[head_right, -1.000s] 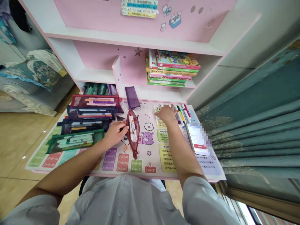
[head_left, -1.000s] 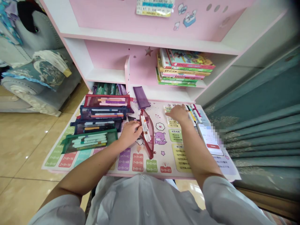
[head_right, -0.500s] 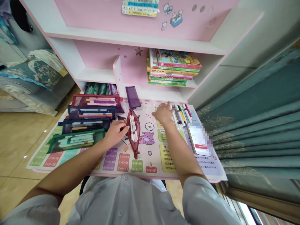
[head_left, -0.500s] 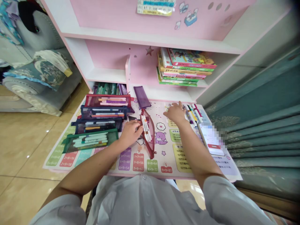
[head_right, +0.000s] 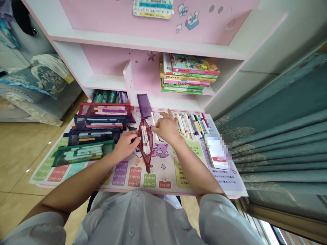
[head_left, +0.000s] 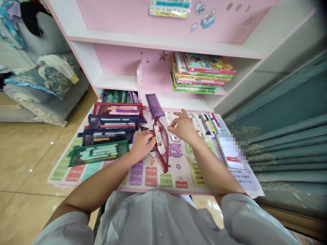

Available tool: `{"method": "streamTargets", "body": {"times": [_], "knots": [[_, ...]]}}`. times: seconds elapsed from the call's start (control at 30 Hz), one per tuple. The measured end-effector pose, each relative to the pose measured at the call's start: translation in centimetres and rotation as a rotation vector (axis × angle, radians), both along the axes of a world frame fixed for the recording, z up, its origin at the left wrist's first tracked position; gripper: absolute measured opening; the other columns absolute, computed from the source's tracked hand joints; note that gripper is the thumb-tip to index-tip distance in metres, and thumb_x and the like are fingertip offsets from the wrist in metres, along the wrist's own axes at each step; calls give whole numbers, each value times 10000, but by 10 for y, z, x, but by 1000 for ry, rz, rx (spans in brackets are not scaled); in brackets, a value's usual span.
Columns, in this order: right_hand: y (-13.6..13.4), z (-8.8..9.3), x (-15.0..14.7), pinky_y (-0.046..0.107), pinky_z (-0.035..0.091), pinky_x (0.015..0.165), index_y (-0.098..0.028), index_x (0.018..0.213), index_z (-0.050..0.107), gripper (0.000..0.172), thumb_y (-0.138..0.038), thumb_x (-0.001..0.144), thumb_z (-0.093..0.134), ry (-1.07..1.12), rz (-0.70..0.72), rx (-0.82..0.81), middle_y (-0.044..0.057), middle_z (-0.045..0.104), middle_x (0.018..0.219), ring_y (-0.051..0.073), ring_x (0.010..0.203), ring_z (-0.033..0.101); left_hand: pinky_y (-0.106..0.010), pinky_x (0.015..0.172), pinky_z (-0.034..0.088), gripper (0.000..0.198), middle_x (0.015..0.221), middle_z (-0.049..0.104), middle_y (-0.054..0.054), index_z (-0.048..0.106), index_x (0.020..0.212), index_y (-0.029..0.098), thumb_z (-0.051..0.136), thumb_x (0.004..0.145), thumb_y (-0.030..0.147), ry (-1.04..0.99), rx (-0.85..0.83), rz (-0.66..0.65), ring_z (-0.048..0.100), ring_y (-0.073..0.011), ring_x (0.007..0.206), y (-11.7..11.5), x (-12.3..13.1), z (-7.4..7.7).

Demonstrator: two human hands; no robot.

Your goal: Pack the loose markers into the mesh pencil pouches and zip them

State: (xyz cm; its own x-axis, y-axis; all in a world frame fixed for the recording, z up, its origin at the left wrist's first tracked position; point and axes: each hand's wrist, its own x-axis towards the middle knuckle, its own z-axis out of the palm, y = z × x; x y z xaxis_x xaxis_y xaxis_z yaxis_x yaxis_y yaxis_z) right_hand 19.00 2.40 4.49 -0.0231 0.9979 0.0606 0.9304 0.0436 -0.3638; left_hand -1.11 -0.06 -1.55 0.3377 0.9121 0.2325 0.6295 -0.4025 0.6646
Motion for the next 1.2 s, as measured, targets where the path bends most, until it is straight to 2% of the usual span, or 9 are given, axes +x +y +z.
{"method": "streamTargets", "body": {"times": [0.17, 0.3, 0.43, 0.73, 0.93, 1.2], "knots": [[-14, 6, -13, 689, 226, 1172, -190, 612, 682, 167, -254, 766, 669, 43, 84, 10, 117, 522, 1515, 399, 1536, 217, -323, 782, 485, 324, 793, 659, -43, 501, 584, 203, 525, 905, 244, 3, -6, 4, 633, -192, 809, 0, 0, -1], [-22, 8, -22, 695, 240, 1158, -184, 612, 671, 177, -246, 777, 673, 28, 135, -6, 134, 526, 1509, 394, 1539, 211, -338, 848, 498, 301, 849, 704, -56, 535, 607, 204, 533, 906, 242, 3, -6, 0, 661, -217, 907, 1, 0, -2], [-26, 6, -28, 701, 265, 1136, -179, 634, 688, 162, -234, 785, 668, 4, 163, -20, 140, 517, 1516, 402, 1539, 200, -358, 896, 500, 279, 901, 730, -65, 559, 628, 203, 535, 905, 233, 4, -6, 7, 671, -237, 980, 2, 0, -4], [-31, -1, -36, 706, 231, 1158, -166, 709, 729, 212, -312, 837, 643, -101, 211, -70, 164, 488, 1535, 406, 1543, 174, -371, 925, 516, 274, 967, 748, -76, 578, 634, 203, 546, 904, 243, -3, -11, 9, 678, -245, 1044, 2, 0, -5], [-32, -2, -44, 718, 213, 1170, -155, 838, 761, 243, -338, 881, 605, -148, 216, -126, 176, 460, 1549, 412, 1541, 175, -368, 929, 513, 268, 925, 740, -75, 578, 636, 207, 535, 900, 226, 1, -7, 7, 670, -244, 1058, 1, 0, -3], [-28, -12, -45, 757, 211, 1144, -168, 1083, 753, 312, -323, 933, 529, -171, 225, -159, 195, 449, 1543, 441, 1534, 170, -355, 859, 505, 312, 853, 709, -63, 510, 586, 208, 534, 897, 227, 15, -6, 5, 660, -215, 902, 1, 0, -2]]}}
